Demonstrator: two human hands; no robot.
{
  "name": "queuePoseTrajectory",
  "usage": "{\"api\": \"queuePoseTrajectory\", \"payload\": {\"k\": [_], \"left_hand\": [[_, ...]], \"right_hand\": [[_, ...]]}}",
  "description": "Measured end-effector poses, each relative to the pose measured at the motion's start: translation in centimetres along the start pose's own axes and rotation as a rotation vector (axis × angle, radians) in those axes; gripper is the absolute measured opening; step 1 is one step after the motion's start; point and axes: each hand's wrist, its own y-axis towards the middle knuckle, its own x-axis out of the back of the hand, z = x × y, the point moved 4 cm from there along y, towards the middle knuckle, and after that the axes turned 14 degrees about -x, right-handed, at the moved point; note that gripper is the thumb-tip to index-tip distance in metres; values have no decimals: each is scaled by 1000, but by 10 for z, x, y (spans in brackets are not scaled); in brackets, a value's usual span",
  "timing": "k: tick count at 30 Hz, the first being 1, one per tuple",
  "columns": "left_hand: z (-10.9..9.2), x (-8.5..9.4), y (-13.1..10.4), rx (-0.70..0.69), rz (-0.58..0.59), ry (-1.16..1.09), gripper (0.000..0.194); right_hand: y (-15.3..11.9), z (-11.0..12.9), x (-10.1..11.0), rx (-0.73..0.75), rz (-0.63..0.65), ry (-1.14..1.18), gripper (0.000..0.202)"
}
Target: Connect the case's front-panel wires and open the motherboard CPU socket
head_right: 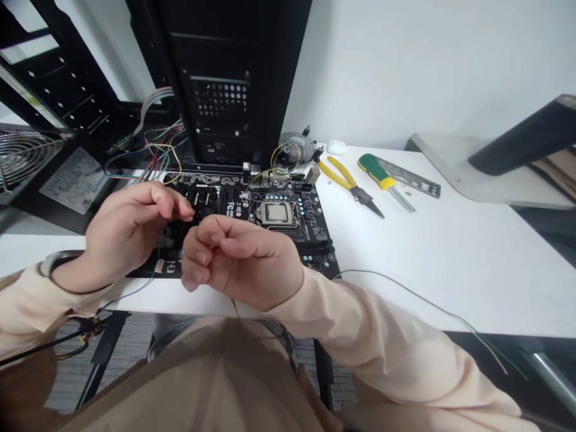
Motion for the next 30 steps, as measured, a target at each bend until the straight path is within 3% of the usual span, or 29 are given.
{"api": "queuePoseTrajectory", "payload": {"k": [5,11,18,22,26,30], "left_hand": [[1,1,0,-8,-3,-18,19],[2,2,0,-37,6,-2,20],[2,1,1,-68,22,14,20],[-13,-2,-2,-216,60,156,19],[-31,-11,-7,-399,198,323,17],[-33,-11,-7,-319,166,313,15]], "right_hand": [[2,-1,0,-3,24,11,25],[2,0,1,59,-39,22,32],[2,5,1,43,-51,-154,24],[2,5,3,63,-201,-318,13],[-3,7,8,173,-502,-593,10],[-16,19,-3,563,-650,-1280,14]]}}
